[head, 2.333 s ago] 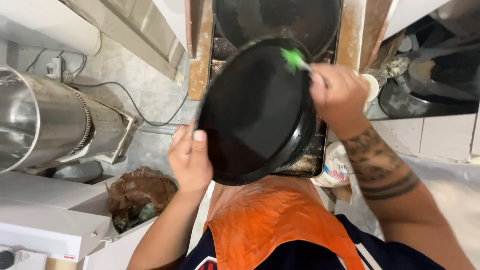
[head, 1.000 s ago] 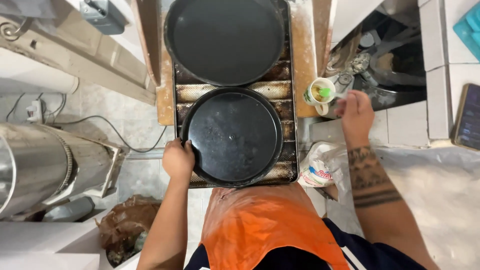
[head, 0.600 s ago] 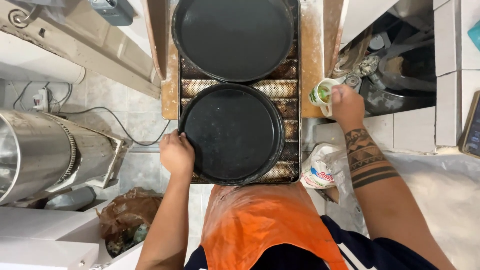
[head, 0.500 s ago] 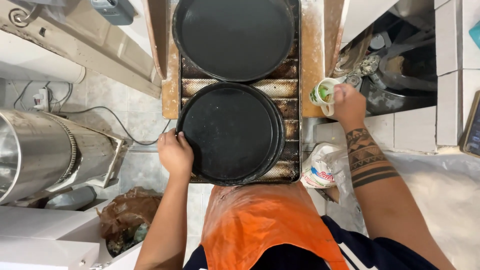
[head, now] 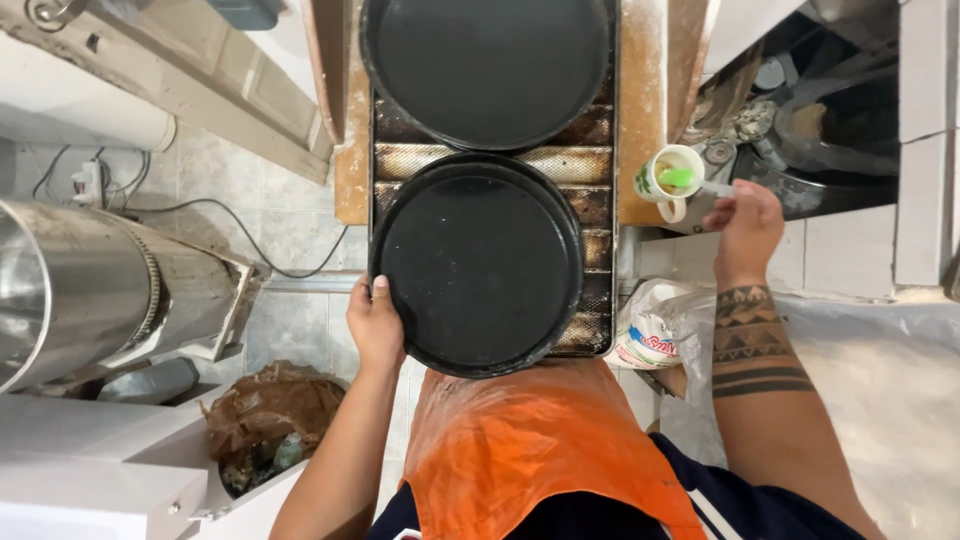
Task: Brushing oil onto several round baking pans using a silicone brush to prepare them for baking.
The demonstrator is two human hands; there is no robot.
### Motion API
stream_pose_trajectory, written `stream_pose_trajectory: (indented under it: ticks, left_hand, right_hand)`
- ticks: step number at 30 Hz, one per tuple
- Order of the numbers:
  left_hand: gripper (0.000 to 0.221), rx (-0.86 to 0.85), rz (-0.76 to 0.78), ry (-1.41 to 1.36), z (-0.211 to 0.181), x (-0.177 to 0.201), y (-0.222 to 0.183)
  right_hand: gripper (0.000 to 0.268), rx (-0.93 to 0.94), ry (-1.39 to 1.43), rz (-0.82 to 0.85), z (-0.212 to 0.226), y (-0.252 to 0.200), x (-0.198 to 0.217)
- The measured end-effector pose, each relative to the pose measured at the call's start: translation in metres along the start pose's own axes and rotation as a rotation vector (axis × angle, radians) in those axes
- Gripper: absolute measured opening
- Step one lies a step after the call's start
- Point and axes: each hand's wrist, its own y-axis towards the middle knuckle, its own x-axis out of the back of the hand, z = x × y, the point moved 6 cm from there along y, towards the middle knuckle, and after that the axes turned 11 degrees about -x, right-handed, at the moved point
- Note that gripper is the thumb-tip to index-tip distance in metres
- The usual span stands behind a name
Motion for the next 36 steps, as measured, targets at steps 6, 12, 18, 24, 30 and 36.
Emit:
stream_pose_trajectory:
  ticks: [6, 12, 18, 24, 30, 36]
  left_hand:
    - [0.038, -0.033, 0.069, 0.067, -0.021, -0.003, -0.008]
    - [0.036, 0.144, 0.062, -0.301, -0.026, -0.015, -0.018]
    - [0.029, -0.076, 0.032, -0.247, -0.012, -0.02, -0.023]
    - [0.031, -0.317, 0.125, -0.171, -0.083, -0.021, -0.057]
    - [0.033, -0.365, 0.088, -0.152, -0.064, 0.0, -0.056]
    - [0.033, -0.323, 0.05, -0.211, -0.09, 0.017, -0.059]
  right_hand:
    - [0.029, -0.195, 0.21, -0.112, 0.001, -0.013, 0.004]
    - [0.022, -0.501, 0.681, 0.043, 0.028, -0.084, -0.011]
    - [0.007, -0.518, 0.392, 0.292, -0.024, -0.091, -0.07]
    - [0.03, 0.145, 0.171, 0.759, 0.03, -0.189, -0.198]
    - [0.022, 0.963, -0.389, 0.89, 0.102, -0.331, -0.211]
    - [0.023, 1.136, -0.669, 0.369, 0.076, -0.189, -0.182]
